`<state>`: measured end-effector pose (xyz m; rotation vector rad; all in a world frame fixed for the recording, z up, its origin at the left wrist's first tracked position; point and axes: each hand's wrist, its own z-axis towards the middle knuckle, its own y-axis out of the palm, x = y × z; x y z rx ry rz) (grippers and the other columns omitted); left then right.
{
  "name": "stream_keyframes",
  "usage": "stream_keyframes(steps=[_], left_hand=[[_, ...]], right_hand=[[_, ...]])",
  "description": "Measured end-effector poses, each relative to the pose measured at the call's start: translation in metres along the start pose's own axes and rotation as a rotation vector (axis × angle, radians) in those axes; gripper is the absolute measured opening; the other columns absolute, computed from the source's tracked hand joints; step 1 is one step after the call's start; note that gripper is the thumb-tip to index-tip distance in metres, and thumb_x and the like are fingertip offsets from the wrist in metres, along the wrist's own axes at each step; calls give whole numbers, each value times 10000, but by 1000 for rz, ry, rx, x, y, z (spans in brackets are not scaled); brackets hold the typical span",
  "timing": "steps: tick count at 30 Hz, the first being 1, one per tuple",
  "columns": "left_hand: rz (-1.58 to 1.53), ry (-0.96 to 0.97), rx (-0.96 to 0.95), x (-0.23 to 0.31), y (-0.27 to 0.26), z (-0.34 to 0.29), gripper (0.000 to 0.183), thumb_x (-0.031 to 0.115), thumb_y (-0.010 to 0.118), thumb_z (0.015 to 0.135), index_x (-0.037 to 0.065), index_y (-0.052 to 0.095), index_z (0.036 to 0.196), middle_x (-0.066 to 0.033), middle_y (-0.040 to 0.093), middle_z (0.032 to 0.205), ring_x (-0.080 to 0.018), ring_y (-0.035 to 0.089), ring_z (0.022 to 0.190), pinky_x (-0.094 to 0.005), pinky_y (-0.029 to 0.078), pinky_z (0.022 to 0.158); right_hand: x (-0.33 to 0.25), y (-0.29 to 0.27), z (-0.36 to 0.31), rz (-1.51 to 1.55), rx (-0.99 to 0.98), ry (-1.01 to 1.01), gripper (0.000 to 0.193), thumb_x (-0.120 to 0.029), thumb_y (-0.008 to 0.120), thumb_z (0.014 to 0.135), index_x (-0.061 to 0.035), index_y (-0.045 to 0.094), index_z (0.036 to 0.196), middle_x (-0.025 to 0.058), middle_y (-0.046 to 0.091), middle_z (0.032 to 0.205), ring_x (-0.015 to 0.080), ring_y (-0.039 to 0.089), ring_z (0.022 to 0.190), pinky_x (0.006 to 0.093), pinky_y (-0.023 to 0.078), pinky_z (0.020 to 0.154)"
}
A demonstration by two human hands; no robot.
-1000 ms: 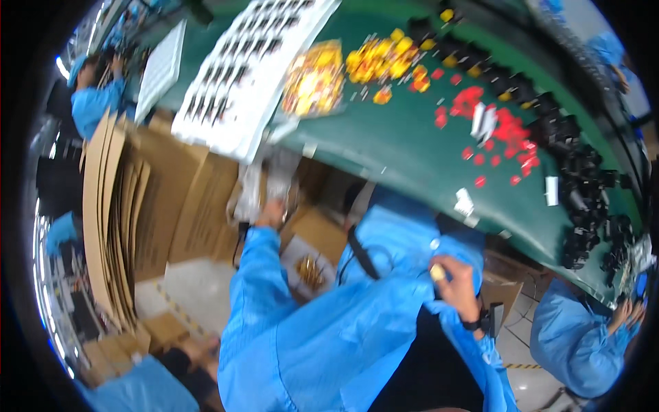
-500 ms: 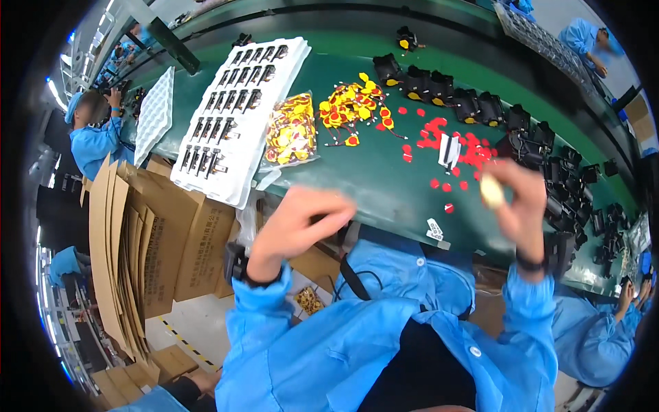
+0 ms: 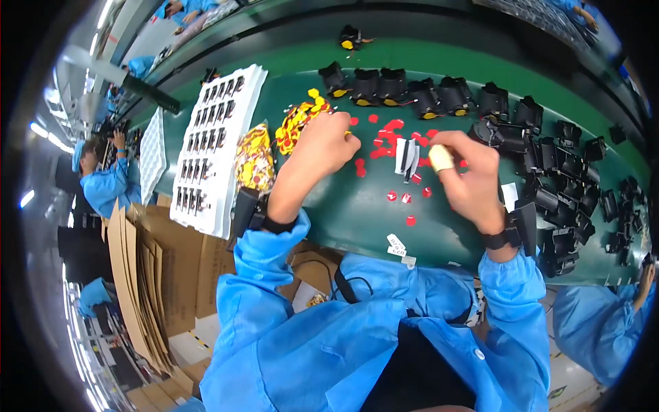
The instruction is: Assembling electronic components into plastic housings at a factory assembly line.
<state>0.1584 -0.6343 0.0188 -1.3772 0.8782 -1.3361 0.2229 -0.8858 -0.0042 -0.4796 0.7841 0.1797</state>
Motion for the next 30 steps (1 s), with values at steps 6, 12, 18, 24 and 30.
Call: stream_keyframes(steps=[6,12,18,24,30], left_hand=[[-1215,176,-91,74,-7,1,81,67,556,990,14,519,1040,-73,634,664,-71,536,476,-225,396,446],[-1574,101,-248,88,20,3,79,94,544,1020,19,520,1014,-98,638,669,-43,420,415,-195,263,382],[-1623,172,-60,95,23,-15,95,94,506,1034,0,518,1046,-50,561,655,-50,497,588,-229,395,530],[-1505,175,-205,84,22,-20,139,101,482,1035,-7,566,1014,0,554,663,-41,475,579,-229,369,528],[-1409,237,-180,78,25,-20,124,88,502,1027,-13,573,1011,-5,584,712,-35,487,589,-220,380,529]], right_hand=[[-18,9,9,477,191,293,167,-52,610,931,44,658,1060,86,698,845,120,665,743,260,528,659],[-11,-23,10,424,-78,367,200,-106,643,950,41,668,1084,73,696,898,125,670,820,261,540,725],[-12,-12,10,702,-87,494,166,-125,636,957,31,656,1012,65,652,771,77,579,611,209,456,542],[-7,-21,11,1036,-172,684,168,-149,602,968,18,619,956,35,570,674,53,389,473,205,282,442],[-3,-18,9,1079,-230,747,184,-139,587,980,36,619,937,48,572,664,68,399,456,214,295,427]])
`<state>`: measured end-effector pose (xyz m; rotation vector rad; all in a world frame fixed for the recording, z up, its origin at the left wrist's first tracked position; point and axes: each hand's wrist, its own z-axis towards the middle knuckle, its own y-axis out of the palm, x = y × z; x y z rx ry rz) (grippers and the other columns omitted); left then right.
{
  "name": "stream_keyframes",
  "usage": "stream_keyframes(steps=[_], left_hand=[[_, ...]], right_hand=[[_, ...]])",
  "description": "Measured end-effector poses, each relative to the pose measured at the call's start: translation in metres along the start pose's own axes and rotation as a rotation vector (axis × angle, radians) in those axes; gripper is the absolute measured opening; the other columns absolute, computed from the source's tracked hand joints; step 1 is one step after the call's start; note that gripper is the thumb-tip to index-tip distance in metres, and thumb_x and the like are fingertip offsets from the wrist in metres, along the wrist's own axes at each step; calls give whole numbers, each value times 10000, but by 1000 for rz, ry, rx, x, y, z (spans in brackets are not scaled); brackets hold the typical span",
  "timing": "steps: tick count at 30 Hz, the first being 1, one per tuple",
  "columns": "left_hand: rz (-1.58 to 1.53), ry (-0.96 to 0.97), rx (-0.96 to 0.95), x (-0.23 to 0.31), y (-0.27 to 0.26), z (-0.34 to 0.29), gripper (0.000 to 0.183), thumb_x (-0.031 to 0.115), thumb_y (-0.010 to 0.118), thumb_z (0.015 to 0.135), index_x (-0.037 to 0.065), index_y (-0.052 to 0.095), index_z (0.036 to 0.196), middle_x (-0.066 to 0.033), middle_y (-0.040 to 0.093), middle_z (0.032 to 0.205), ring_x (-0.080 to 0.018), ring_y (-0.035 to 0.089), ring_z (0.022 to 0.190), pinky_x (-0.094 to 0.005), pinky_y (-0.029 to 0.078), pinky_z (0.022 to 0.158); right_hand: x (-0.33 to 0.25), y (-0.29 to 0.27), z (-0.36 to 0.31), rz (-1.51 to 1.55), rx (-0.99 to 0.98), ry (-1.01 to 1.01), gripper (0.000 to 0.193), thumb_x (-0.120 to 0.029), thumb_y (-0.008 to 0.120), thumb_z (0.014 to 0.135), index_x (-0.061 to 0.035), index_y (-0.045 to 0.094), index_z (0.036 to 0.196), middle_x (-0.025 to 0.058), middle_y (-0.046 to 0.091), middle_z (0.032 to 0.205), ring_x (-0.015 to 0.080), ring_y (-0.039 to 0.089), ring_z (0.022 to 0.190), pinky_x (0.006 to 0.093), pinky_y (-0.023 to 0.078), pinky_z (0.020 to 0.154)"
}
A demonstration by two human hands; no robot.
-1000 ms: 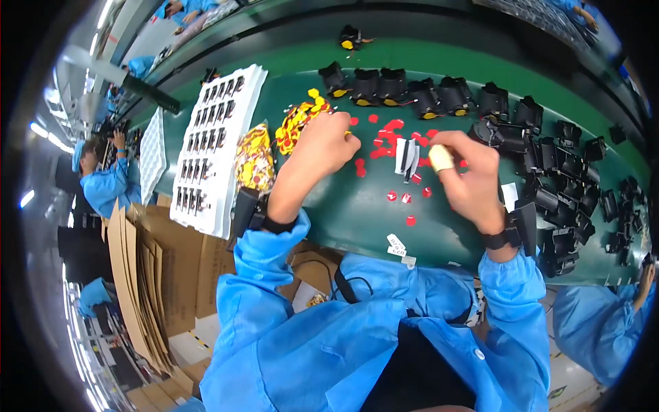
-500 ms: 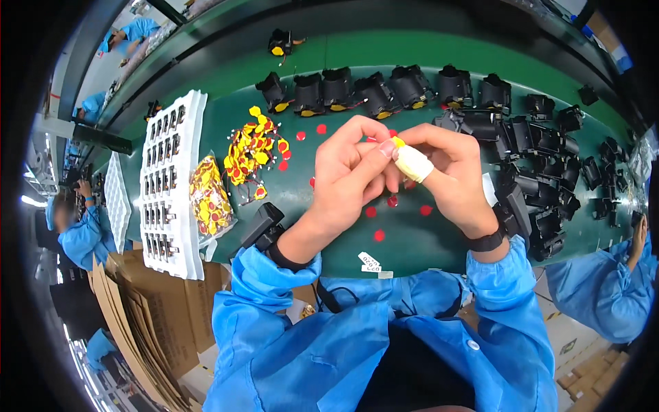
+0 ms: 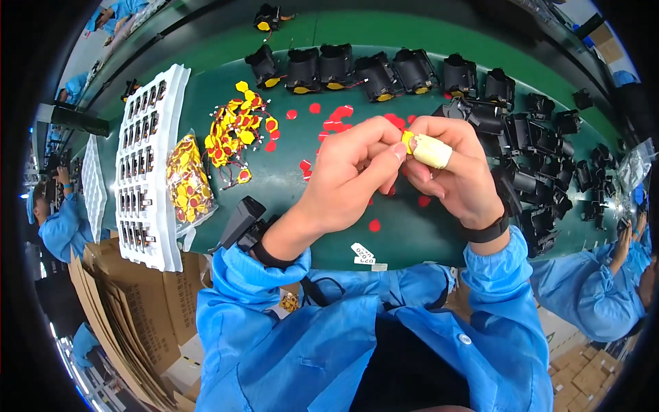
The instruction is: Assembling electronic components into plastic housings at a factory assembly line.
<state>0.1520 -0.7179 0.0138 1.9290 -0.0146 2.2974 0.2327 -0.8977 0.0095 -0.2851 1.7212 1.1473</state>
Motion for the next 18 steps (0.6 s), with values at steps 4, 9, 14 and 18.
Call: stream_keyframes(steps=[4,9,14,18], left_hand=[[-102,-8,22,0,2,4,105,64,507,1018,-12,577,999,-7,594,719,-35,498,594,-218,387,524],[31,85,49,-10,-2,5,96,57,518,1003,-5,574,955,25,571,657,-25,516,573,-229,386,499],[1016,627,272,-12,-29,6,100,-7,671,785,11,581,826,-70,563,615,-184,559,493,-312,403,461],[1649,491,109,6,-62,-6,130,68,680,809,36,557,778,-110,612,636,-258,623,537,-391,446,474]], right_hand=[[0,-2,1,88,27,20,200,-133,577,989,54,639,955,67,586,660,86,434,446,225,332,415],[0,0,5,104,45,50,189,-134,580,976,47,634,969,75,587,670,101,436,437,238,326,404],[-7,-7,-5,318,93,-24,191,-174,507,1003,-2,589,985,51,516,707,98,401,471,234,283,427],[-23,-20,-18,286,301,-308,175,-178,503,1003,-23,583,983,45,509,734,95,412,515,247,293,457]])
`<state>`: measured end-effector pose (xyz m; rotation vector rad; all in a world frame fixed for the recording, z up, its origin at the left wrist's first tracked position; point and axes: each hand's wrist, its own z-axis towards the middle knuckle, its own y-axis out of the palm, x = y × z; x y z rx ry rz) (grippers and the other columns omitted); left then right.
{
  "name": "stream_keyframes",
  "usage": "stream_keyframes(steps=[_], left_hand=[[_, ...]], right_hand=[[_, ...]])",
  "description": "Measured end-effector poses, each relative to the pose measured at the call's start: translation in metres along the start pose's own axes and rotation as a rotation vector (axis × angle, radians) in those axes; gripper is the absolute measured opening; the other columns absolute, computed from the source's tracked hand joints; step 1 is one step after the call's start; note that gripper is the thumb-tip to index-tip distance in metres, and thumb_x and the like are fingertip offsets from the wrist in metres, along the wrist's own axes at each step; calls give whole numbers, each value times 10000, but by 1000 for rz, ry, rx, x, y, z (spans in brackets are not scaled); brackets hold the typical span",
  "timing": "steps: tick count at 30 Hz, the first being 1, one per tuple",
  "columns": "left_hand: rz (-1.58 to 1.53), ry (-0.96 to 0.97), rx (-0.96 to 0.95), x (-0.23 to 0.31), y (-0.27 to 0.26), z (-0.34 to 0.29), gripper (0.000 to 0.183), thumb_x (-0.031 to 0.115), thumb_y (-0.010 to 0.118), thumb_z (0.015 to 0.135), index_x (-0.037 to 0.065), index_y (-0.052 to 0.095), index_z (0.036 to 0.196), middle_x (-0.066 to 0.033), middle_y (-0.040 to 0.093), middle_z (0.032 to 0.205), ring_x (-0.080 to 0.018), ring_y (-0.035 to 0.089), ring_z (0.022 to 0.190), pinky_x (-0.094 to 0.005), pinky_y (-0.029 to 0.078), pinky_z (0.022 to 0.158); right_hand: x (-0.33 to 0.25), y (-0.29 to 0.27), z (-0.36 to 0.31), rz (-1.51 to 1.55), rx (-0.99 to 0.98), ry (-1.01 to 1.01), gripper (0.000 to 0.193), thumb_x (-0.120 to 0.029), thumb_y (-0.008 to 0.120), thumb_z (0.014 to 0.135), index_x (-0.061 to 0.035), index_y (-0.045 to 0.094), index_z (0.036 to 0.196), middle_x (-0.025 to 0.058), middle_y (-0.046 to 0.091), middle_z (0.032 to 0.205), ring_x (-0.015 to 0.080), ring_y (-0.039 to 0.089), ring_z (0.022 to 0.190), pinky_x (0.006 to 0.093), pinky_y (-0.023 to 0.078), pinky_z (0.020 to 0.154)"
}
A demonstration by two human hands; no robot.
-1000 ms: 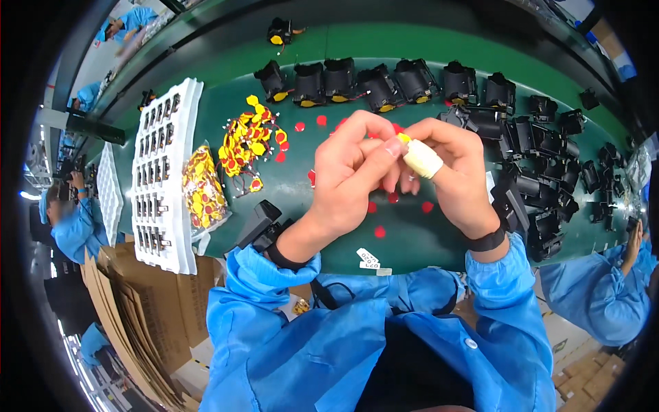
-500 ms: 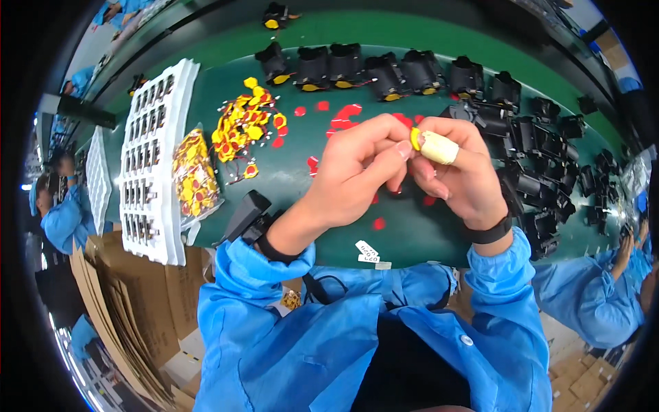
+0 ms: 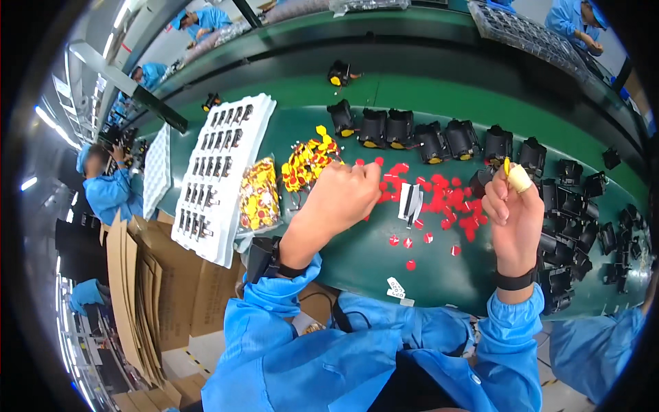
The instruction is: Assembling electronic components into plastic housings at a factory assembly line.
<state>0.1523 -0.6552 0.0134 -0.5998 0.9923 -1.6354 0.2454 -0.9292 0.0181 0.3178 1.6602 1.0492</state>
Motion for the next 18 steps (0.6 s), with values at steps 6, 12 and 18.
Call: stream_keyframes(steps=[6,12,18], left_hand=[[-19,39,-671,-20,-10,5,298,265,623,909,30,597,728,-174,607,605,-357,646,604,-471,474,516],[-51,-105,-338,16,-27,76,316,268,631,918,39,599,703,-158,592,598,-360,627,596,-470,445,524],[-428,88,-28,65,19,115,426,176,744,791,26,581,1155,-162,635,822,-348,635,752,-444,504,656]], right_hand=[[-17,7,-3,-85,-40,-343,169,-178,543,994,-25,587,1051,79,575,802,138,480,579,268,343,525],[-41,-19,1,-21,12,-551,188,-169,537,985,-4,594,1053,101,607,841,162,512,625,290,361,543],[-32,-11,5,-89,69,-485,158,-138,542,978,2,616,986,106,632,776,183,566,587,293,393,524]])
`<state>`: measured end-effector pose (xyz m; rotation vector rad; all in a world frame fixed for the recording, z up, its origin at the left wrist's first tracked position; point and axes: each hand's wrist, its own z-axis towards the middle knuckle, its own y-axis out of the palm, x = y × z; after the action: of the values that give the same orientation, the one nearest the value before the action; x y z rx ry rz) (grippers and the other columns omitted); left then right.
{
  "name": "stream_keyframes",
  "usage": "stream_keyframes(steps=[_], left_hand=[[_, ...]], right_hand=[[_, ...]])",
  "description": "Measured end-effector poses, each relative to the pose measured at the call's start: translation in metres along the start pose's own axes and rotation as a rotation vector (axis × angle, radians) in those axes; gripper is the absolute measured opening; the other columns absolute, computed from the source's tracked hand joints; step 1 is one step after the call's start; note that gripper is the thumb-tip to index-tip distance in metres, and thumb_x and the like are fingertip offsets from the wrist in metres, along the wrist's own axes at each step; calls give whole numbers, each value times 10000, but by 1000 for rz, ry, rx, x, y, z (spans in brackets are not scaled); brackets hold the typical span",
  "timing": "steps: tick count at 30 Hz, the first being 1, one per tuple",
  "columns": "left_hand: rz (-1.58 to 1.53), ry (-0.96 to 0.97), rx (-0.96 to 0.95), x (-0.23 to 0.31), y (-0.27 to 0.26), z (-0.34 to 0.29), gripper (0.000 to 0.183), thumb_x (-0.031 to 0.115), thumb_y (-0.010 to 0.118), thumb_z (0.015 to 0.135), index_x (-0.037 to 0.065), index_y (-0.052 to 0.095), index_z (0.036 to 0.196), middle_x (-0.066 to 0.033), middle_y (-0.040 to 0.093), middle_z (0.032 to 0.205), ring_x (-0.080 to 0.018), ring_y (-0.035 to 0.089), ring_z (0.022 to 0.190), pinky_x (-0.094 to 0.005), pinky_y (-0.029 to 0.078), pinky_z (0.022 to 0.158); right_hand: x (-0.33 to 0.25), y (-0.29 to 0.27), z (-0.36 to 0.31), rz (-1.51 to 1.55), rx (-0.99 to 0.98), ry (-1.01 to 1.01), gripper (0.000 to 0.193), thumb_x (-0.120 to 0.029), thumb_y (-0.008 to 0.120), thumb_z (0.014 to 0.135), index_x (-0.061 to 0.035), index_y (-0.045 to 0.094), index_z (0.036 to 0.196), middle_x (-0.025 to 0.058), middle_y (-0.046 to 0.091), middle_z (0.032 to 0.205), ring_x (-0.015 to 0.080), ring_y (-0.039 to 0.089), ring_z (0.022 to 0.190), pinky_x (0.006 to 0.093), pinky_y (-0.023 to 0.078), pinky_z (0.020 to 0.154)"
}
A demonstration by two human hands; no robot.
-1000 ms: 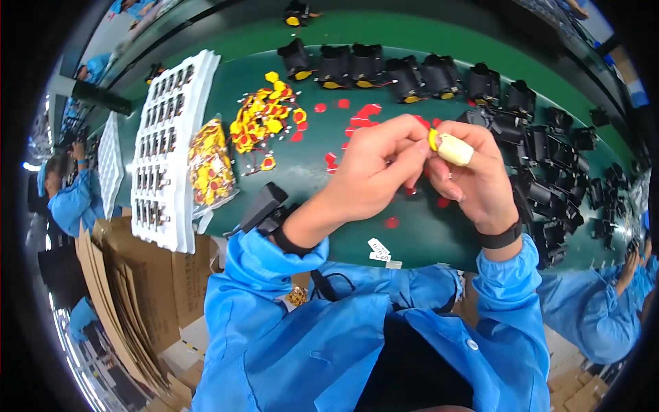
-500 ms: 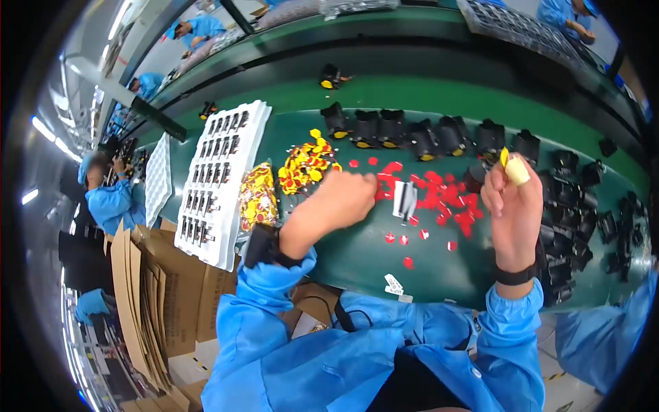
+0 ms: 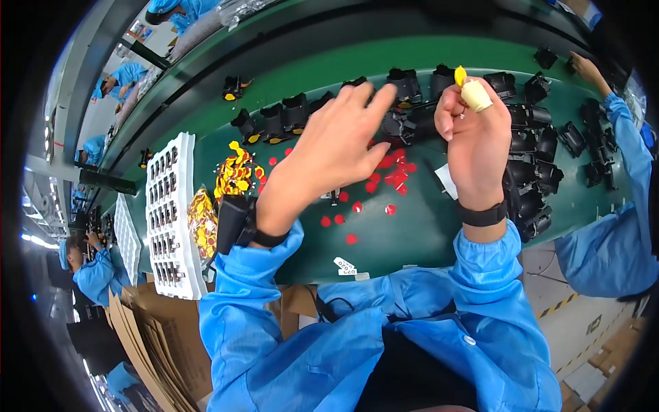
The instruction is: Assembling electronic components into plastic housings at a factory assembly line.
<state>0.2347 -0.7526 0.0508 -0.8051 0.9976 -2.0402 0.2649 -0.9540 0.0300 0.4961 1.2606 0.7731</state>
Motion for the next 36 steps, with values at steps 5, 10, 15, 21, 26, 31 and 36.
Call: stream_keyframes(steps=[5,10,15,21,26,31,36], left_hand=[[95,206,-430,-11,12,31,541,119,775,683,4,551,1161,-170,624,835,-386,625,806,-475,516,702],[-154,-36,-416,-9,-12,11,417,156,835,633,-11,590,927,-176,592,717,-367,595,641,-414,512,637],[-1084,-480,-42,-7,-9,-22,188,-39,790,769,3,616,826,45,608,753,9,536,697,-183,398,558],[-1047,-559,-49,-10,-2,-45,141,-36,734,774,-9,595,777,43,570,667,-4,505,596,-216,356,482],[-780,-371,-163,-13,-13,-46,236,85,731,721,-49,557,807,-82,448,591,-93,433,531,-302,340,473],[-708,-321,-165,-10,-14,-50,243,73,749,759,-28,582,903,-36,450,668,-70,398,588,-276,320,501],[-653,-189,-163,-14,-19,-50,304,109,744,790,-47,575,990,-96,446,678,-115,405,586,-296,328,508]], right_hand=[[-1,-3,0,-44,21,0,134,-106,543,975,4,617,956,98,642,762,171,578,582,286,407,519],[-3,8,-9,-200,-33,21,127,-82,548,965,12,618,918,95,646,745,158,578,547,266,430,487],[2,23,-23,-339,-333,149,96,-29,591,930,60,617,950,120,665,757,150,642,587,255,492,506],[16,25,-27,-693,-396,218,143,-85,669,899,55,653,872,55,647,733,90,612,607,223,494,542],[25,26,-28,-893,-504,98,140,-68,672,883,59,633,840,71,624,662,102,591,575,253,467,528],[29,28,-30,-1013,-533,2,125,-42,674,864,60,617,823,96,622,637,130,609,574,269,480,540],[29,26,-31,-1023,-486,-11,131,-49,703,845,49,618,825,94,644,680,133,643,629,272,528,595]])
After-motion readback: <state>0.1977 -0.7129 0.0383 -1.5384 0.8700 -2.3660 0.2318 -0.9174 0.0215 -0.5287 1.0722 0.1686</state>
